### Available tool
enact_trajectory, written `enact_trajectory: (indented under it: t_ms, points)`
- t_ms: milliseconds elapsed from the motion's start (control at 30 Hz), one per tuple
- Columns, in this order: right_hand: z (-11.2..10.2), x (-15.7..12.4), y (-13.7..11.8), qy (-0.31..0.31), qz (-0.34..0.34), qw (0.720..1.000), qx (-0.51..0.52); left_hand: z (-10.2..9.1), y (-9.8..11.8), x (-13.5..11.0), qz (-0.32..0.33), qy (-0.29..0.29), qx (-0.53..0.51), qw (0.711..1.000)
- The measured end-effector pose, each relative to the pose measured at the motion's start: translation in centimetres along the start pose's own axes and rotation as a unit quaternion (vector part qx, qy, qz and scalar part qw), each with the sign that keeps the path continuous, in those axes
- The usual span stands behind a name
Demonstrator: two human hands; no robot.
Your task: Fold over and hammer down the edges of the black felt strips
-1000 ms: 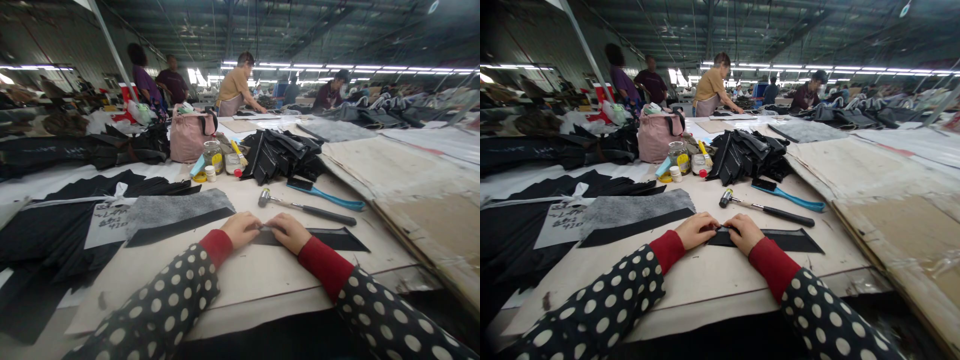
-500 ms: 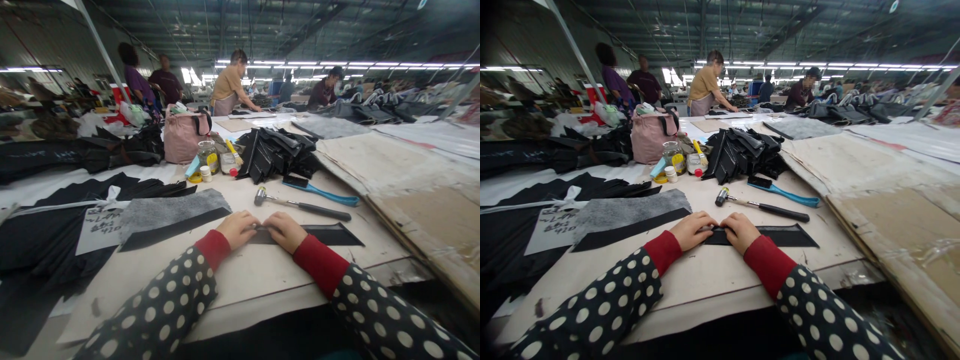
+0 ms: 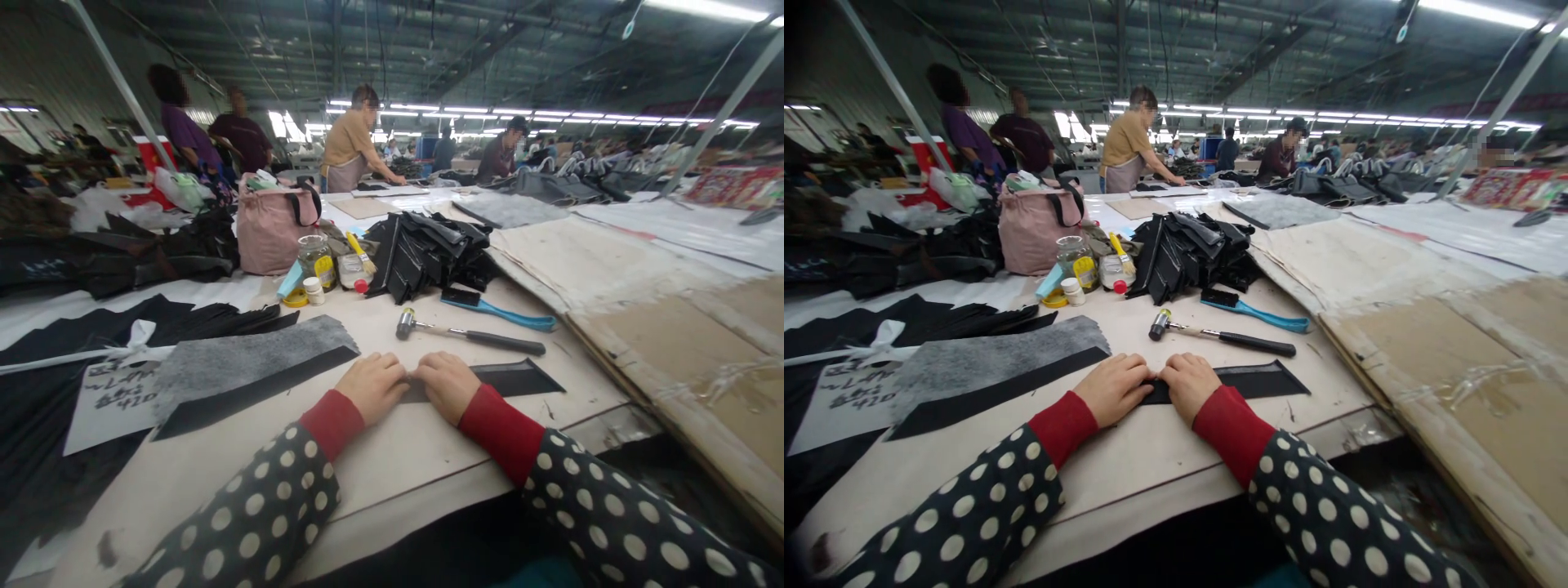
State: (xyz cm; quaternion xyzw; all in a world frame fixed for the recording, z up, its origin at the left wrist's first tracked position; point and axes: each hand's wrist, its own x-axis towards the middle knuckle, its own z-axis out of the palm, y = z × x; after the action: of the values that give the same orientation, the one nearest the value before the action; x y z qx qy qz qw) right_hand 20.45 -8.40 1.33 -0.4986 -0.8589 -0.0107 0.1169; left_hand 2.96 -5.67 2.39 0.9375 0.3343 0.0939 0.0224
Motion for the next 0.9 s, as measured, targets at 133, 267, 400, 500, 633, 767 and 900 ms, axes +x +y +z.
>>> enact_trajectory:
  t_ms: [133, 267, 400, 500, 633, 767, 900]
  points:
    - [-2.1, -0.4, 3.6, 0.046, 0.038, 0.998, -0.007, 0.5, -0.1, -0.4, -0.018, 0.031, -0.045, 0.998]
    - [-2.9, -1.1, 8.4, 0.015, 0.103, 0.991, -0.083, 0.8, -0.5, -0.5, -0.033, 0.056, -0.086, 0.994]
    - [-2.6, -1.2, 10.5, -0.051, 0.134, 0.982, -0.123, 1.2, -0.9, -0.4, -0.027, 0.074, -0.109, 0.991]
    - [-3.3, -0.9, 10.1, -0.036, 0.131, 0.983, -0.122, 1.3, -1.0, -0.5, -0.011, 0.079, -0.111, 0.991]
    - [-5.2, -3.0, 8.2, -0.013, 0.156, 0.987, -0.043, 1.1, -0.8, -0.8, 0.009, 0.063, -0.101, 0.993]
    - [-6.3, -8.1, 5.8, -0.006, 0.216, 0.970, 0.113, 1.0, -0.6, -0.8, 0.011, 0.049, -0.098, 0.994]
    - [-7.0, -12.1, 4.2, -0.016, 0.249, 0.951, 0.183, 1.1, -0.6, -0.7, 0.014, 0.050, -0.102, 0.993]
